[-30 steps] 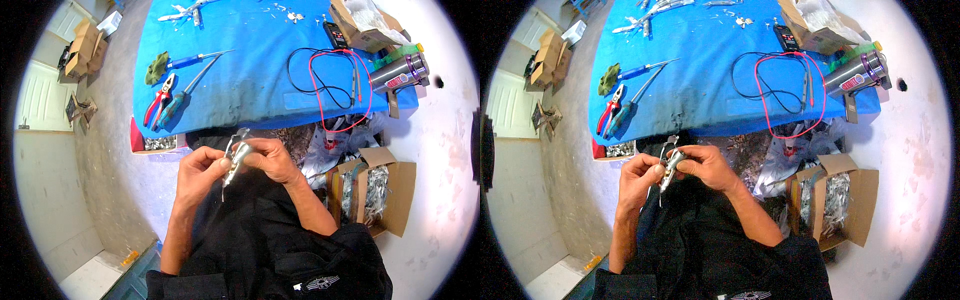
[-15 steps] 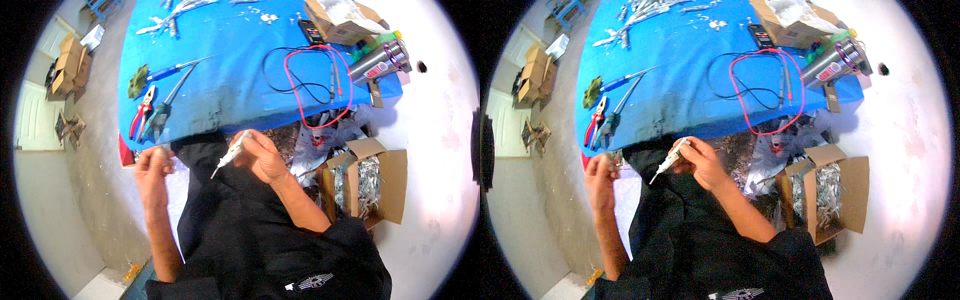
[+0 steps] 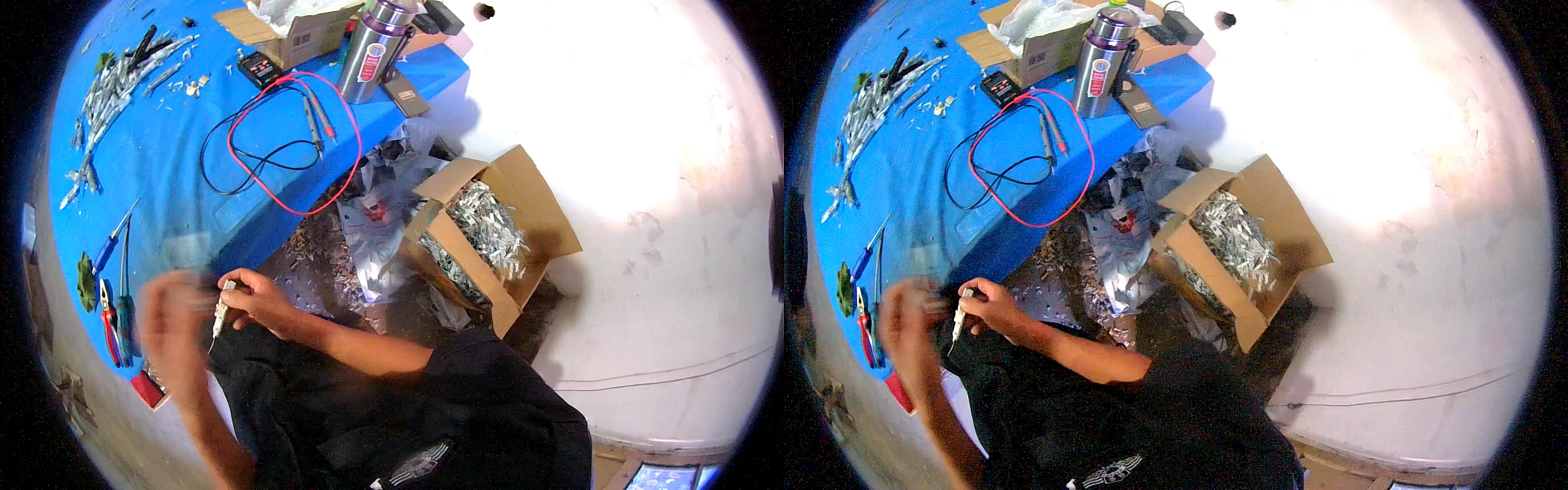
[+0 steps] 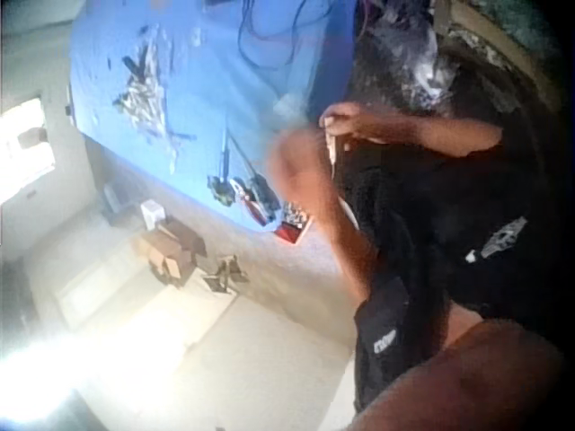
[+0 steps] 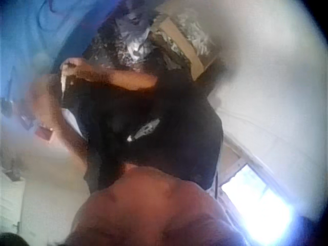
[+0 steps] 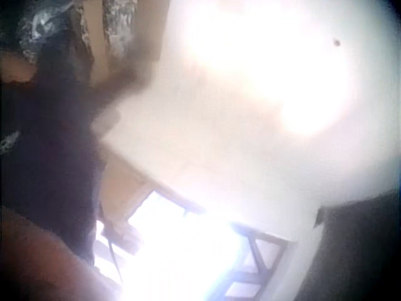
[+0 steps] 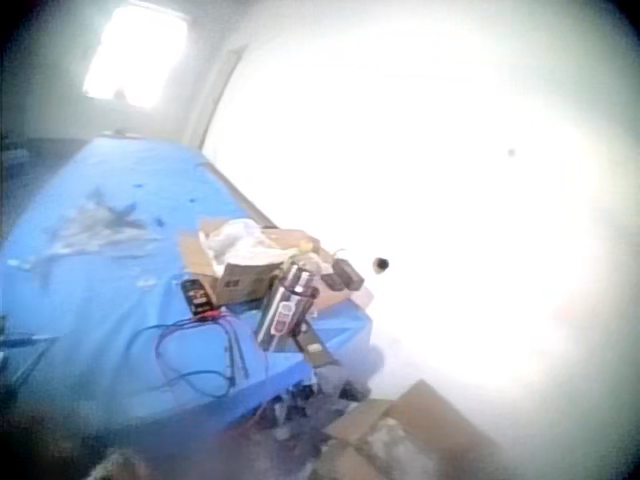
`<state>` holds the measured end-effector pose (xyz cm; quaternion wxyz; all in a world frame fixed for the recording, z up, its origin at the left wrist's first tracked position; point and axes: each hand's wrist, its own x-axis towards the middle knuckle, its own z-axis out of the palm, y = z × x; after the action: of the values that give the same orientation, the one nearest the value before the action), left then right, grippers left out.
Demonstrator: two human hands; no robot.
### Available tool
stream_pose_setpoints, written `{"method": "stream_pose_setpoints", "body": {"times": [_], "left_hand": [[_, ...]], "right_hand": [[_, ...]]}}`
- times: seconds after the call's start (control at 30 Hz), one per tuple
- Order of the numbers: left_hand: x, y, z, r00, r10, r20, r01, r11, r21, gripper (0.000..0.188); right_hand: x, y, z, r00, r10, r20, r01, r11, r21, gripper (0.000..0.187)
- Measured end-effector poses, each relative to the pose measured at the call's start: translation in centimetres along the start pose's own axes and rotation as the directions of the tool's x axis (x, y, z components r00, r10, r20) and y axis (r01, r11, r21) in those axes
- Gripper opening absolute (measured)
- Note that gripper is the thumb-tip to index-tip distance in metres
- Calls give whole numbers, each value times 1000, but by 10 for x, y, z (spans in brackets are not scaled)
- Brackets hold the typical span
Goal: The person disassembles a light switch using a screwdriver and pliers to remove components and clean the parts with a cloth.
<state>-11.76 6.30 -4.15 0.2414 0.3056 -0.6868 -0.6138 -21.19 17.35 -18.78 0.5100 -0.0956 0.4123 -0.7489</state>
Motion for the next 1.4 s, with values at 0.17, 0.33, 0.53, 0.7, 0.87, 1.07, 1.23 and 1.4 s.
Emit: {"method": "stream_pose_setpoints", "body": {"times": [0.17, 0.33, 0.53, 0.7, 0.87, 1.07, 1.23, 1.4], "left_hand": [[-41, 62, 71, 942, 173, 289, -211, 972, 107, 61], [-45, 1, 1, 979, 205, 7, -192, 906, 378, 42], [-72, -37, -37, 985, 147, -95, -70, 827, 557, 37], [-84, -63, -57, 906, 415, -83, -246, 676, 695, 37], [-79, -33, -28, 881, 470, 60, -348, 556, 755, 50], [-83, -47, -33, 879, 471, 77, -323, 469, 822, 37], [-86, -48, -53, 903, 424, 68, -302, 514, 803, 29], [-87, -49, -66, 905, 421, 68, -294, 500, 815, 28]], "right_hand": [[2, -7, -8, 1000, -9, 23, 8, 1000, 12, 30], [-1, -19, 2, 991, 92, -102, -94, 995, -19, 35], [1, -11, 12, 995, 29, -99, -33, 999, -35, 32], [3, 3, 22, 997, -21, -72, 10, 987, -158, 30], [-18, -17, 33, 992, -42, -115, 18, 979, -204, 28], [-31, -19, 52, 1000, 11, 23, -6, 981, -195, 25], [-30, -19, 54, 984, 101, 150, -68, 975, -211, 19], [-29, -41, 60, 910, -117, 397, 378, 627, -681, 24]]}}
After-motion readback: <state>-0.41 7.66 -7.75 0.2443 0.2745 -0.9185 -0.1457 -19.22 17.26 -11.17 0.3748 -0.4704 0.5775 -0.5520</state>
